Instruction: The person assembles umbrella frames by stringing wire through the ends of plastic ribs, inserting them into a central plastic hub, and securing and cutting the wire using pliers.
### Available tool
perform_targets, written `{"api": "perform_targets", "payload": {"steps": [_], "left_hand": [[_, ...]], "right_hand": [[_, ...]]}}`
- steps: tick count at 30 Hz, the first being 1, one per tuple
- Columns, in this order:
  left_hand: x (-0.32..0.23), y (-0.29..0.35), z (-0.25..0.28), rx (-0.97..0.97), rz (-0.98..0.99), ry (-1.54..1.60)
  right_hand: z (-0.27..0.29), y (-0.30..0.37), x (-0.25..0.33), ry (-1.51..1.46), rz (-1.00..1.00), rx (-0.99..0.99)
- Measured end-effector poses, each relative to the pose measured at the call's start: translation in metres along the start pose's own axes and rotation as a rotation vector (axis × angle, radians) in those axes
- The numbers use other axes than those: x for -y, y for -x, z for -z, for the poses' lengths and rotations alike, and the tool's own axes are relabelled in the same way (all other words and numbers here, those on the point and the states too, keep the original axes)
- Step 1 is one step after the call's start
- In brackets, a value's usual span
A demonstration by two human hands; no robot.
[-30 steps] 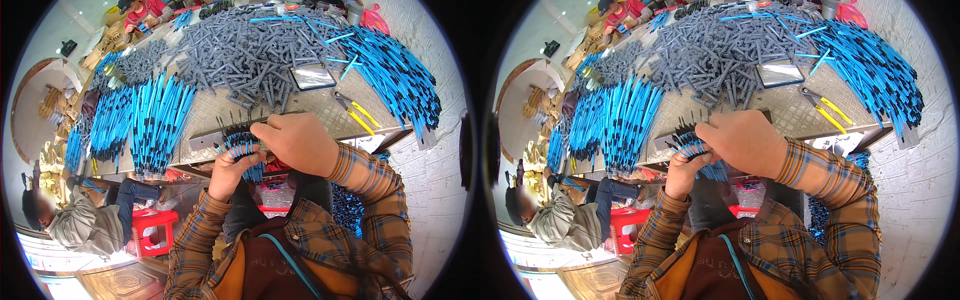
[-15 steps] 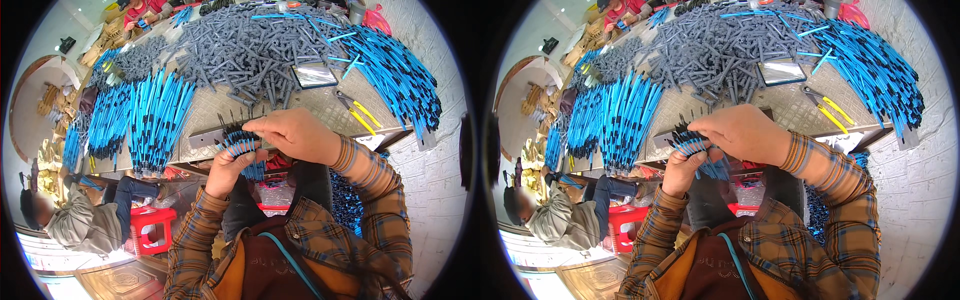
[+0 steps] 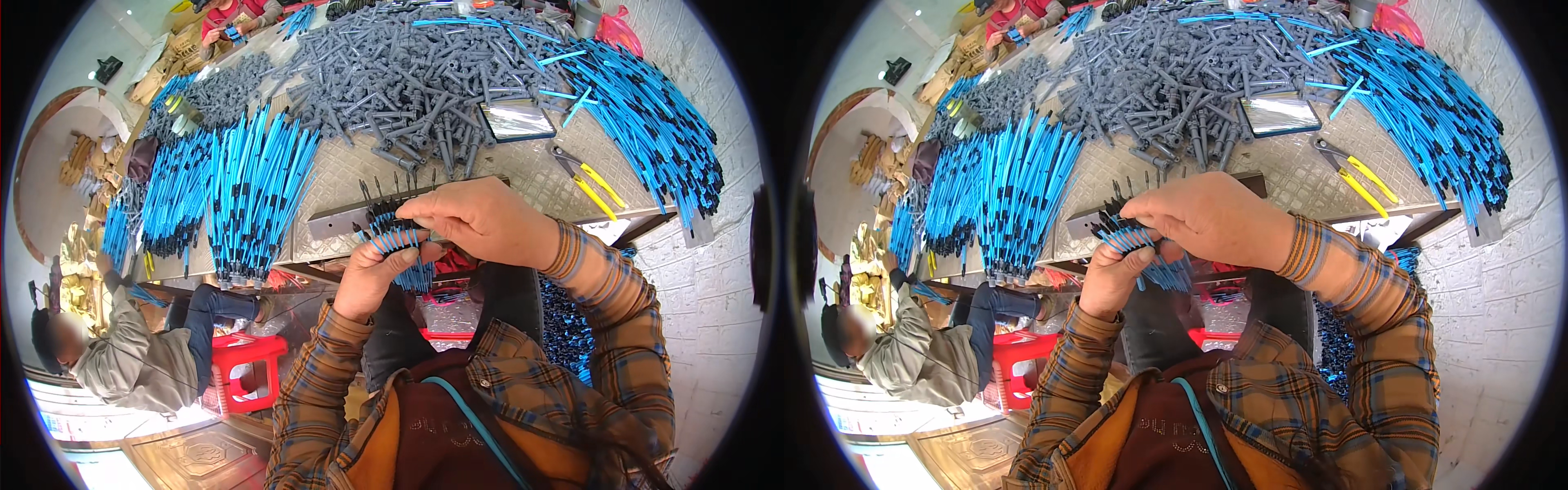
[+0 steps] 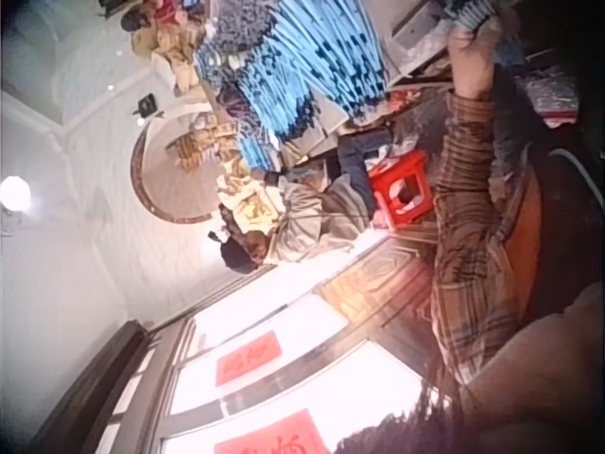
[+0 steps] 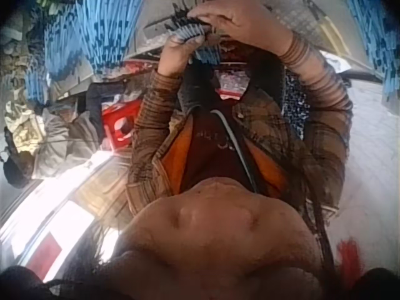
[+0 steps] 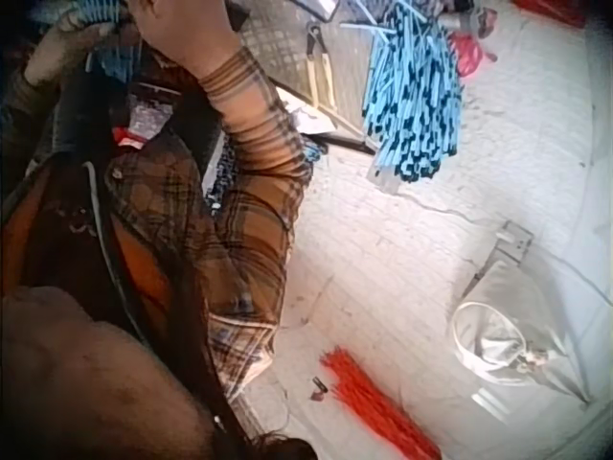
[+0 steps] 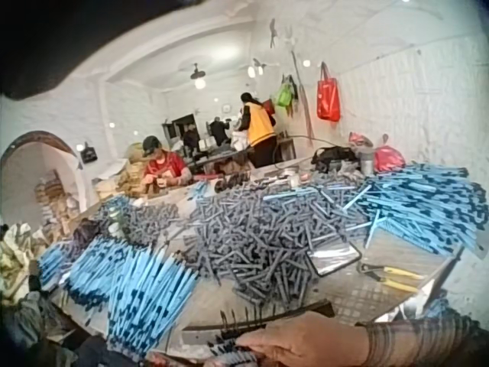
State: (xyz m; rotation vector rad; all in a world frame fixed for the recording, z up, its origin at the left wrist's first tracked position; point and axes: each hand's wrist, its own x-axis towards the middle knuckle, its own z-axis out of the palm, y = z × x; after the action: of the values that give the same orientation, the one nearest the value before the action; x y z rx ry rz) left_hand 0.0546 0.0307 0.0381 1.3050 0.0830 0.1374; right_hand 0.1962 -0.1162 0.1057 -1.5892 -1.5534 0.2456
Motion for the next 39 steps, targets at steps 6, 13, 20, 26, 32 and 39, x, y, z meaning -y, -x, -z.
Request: {"api": "perform_targets", "payload": {"steps": [6, 13, 20, 26, 32, 39], "left_hand": [[-0.001, 0.001, -0.003, -0.008, -0.045, -0.02], [-0.004, 0.001, -0.005, 0.002, -0.029, -0.041], [-0.002, 0.001, -0.003, 0.037, -0.004, -0.059], [0.004, 0.001, 0.002, 0.04, 0.027, -0.127], [0.003, 0.002, -0.001, 0.035, 0.021, -0.117], [0.004, 0.001, 0.002, 0.05, 0.015, -0.196]], "right_hand": [[0.0, 0.002, 0.009, -0.005, -0.071, 0.009], [-0.005, 0.004, 0.005, 0.09, 0.021, -0.058], [0.002, 0.003, 0.012, 0.259, 0.08, 0.023], [-0.009, 0.003, 0.006, 0.234, 0.143, -0.095], [0.0, 0.003, 0.015, 0.447, 0.162, 0.028], [-0.009, 0.001, 0.005, 0.295, 0.174, -0.032]]}}
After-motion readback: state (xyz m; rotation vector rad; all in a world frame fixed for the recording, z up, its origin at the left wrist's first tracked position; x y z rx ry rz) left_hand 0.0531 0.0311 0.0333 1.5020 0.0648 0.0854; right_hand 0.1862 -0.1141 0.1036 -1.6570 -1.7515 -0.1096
